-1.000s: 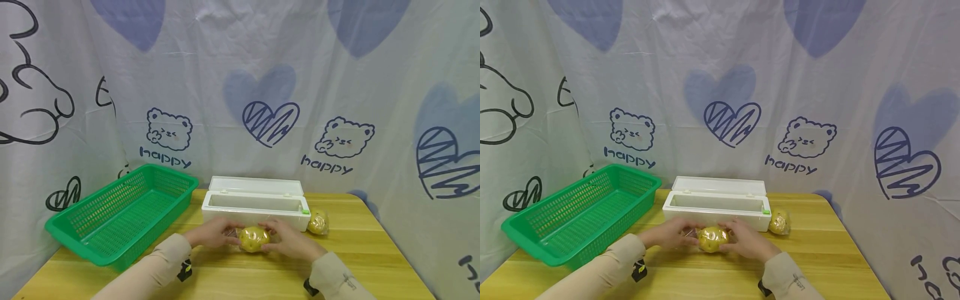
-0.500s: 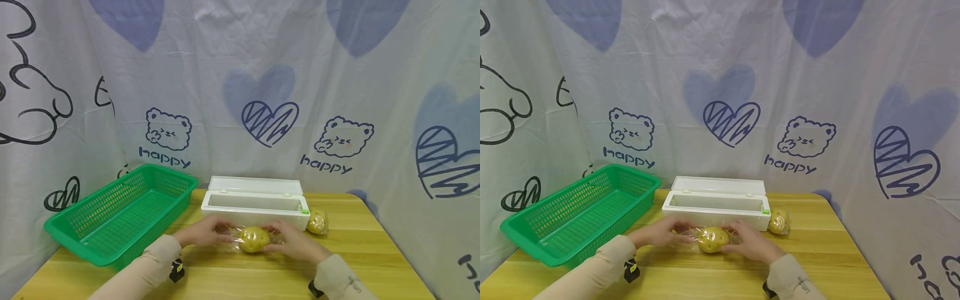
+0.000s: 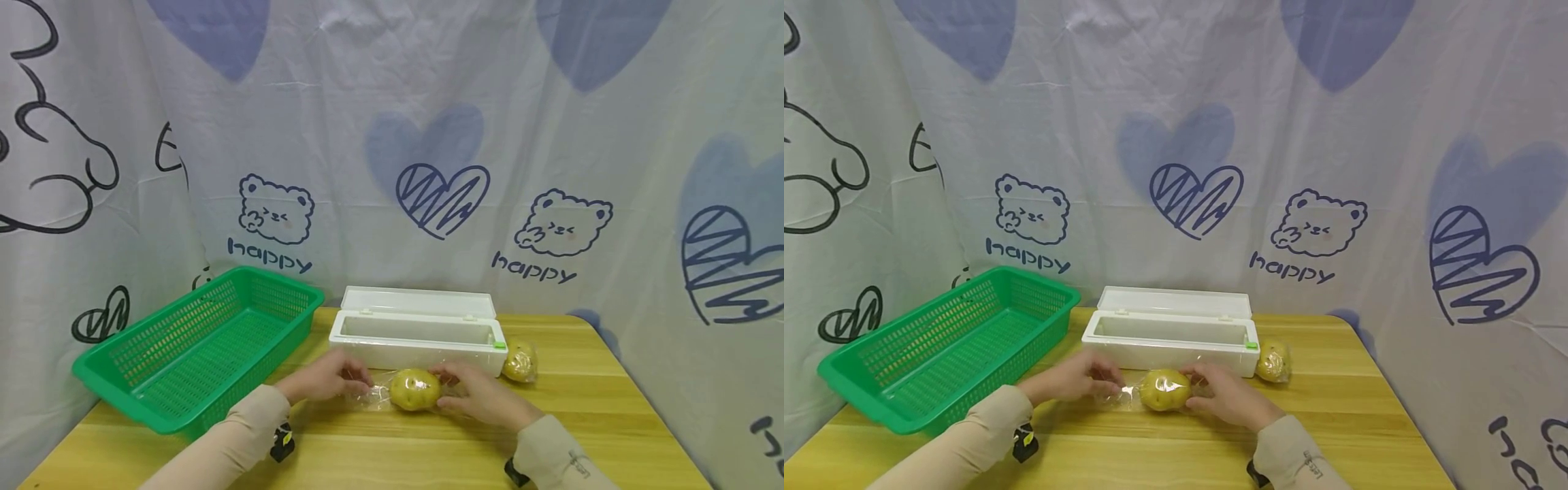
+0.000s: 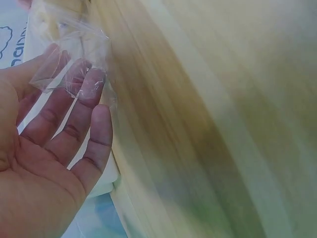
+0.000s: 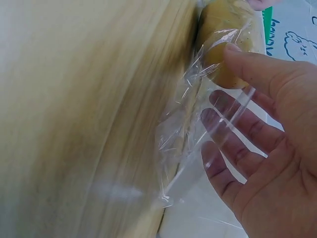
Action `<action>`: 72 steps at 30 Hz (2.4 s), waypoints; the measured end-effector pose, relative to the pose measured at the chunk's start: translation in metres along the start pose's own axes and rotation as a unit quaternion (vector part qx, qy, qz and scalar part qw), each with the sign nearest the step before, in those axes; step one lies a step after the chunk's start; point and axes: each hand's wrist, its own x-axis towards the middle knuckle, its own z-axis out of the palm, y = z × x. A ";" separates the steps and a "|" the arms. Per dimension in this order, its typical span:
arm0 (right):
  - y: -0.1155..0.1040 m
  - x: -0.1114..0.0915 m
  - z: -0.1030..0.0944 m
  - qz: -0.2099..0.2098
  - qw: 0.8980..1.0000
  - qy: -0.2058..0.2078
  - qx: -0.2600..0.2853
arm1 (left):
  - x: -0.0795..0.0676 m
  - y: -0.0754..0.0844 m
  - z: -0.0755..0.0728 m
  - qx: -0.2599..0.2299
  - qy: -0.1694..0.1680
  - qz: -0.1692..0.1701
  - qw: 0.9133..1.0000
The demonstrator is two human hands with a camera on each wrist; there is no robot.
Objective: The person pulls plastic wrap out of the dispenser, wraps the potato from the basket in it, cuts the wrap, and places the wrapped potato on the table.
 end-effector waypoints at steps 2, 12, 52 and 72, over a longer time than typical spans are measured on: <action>0.001 0.000 0.000 0.002 1.000 -0.002 0.006 | 0.001 0.000 0.001 0.004 -0.004 0.001 1.000; 0.000 -0.002 -0.003 0.013 1.000 -0.006 0.007 | -0.004 -0.001 -0.005 -0.023 -0.015 -0.009 1.000; -0.003 0.006 0.002 0.010 1.000 0.014 0.008 | 0.032 0.053 0.035 0.198 0.073 0.060 0.976; 0.023 -0.034 -0.051 0.190 0.964 0.187 -0.010 | 0.042 0.070 0.026 0.227 0.080 0.100 0.965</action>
